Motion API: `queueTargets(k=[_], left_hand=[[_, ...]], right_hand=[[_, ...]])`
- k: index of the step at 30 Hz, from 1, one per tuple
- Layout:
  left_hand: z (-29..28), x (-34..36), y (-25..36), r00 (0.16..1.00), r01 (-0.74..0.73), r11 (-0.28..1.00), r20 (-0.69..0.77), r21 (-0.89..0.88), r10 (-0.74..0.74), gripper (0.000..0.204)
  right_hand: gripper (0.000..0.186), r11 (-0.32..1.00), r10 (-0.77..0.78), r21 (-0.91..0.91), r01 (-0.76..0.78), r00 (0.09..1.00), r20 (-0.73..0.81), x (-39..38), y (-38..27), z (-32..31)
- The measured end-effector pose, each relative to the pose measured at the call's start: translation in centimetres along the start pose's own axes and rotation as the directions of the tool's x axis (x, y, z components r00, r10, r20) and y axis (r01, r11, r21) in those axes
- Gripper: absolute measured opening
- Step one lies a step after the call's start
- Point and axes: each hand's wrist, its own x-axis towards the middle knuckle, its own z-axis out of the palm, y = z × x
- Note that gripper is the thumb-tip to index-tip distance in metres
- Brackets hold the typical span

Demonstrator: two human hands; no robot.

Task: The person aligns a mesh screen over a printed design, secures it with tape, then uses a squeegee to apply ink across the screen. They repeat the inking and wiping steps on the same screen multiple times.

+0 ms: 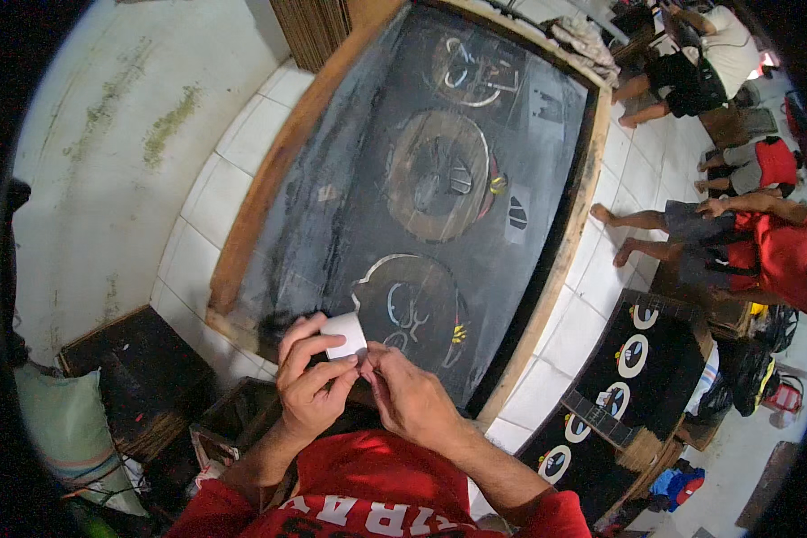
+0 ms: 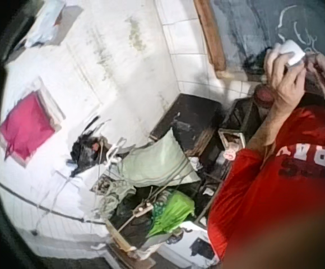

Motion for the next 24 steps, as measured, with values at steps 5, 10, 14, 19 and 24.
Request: queueTargets(k=[5, 10, 14, 19, 24], left_hand=[[6.6, 3.1, -3.0, 0.828, 0.532, 0.746, 0.058, -0.400, -0.558, 0.014], [11.9, 6.7, -8.7, 0.904, 0.415, 0.909, -0.123, 0.033, -0.409, 0.023], [12.9, 6.9, -11.6, 0.883, 0.442, 0.875, -0.270, 0.198, -0.385, 0.021], [8.8, 6.0, -10.4, 0.620, 0.572, 0.669, -0.283, -0.475, -0.732, 0.011], [1.7, 6.6, -5.8, 0.416, 0.231, 0.626, -0.506, -0.745, -0.756, 0.020]], right_hand=[[0.076, 0.943, 0.144, 0.296, -0.152, 0.988, 0.047, 3.3, 5.4, -3.3], [0.084, 0.817, 0.480, 0.282, -0.503, 0.864, 0.151, 6.0, 7.5, -13.9], [0.068, 0.821, 0.566, -0.175, -0.543, 0.812, 0.139, 6.6, 7.9, -19.5], [0.019, 0.937, 0.111, -0.330, -0.114, 0.993, -0.027, 4.9, 7.6, -19.4], [0.021, 0.865, -0.459, -0.216, 0.453, 0.888, 0.025, 4.1, 4.9, -21.1]])
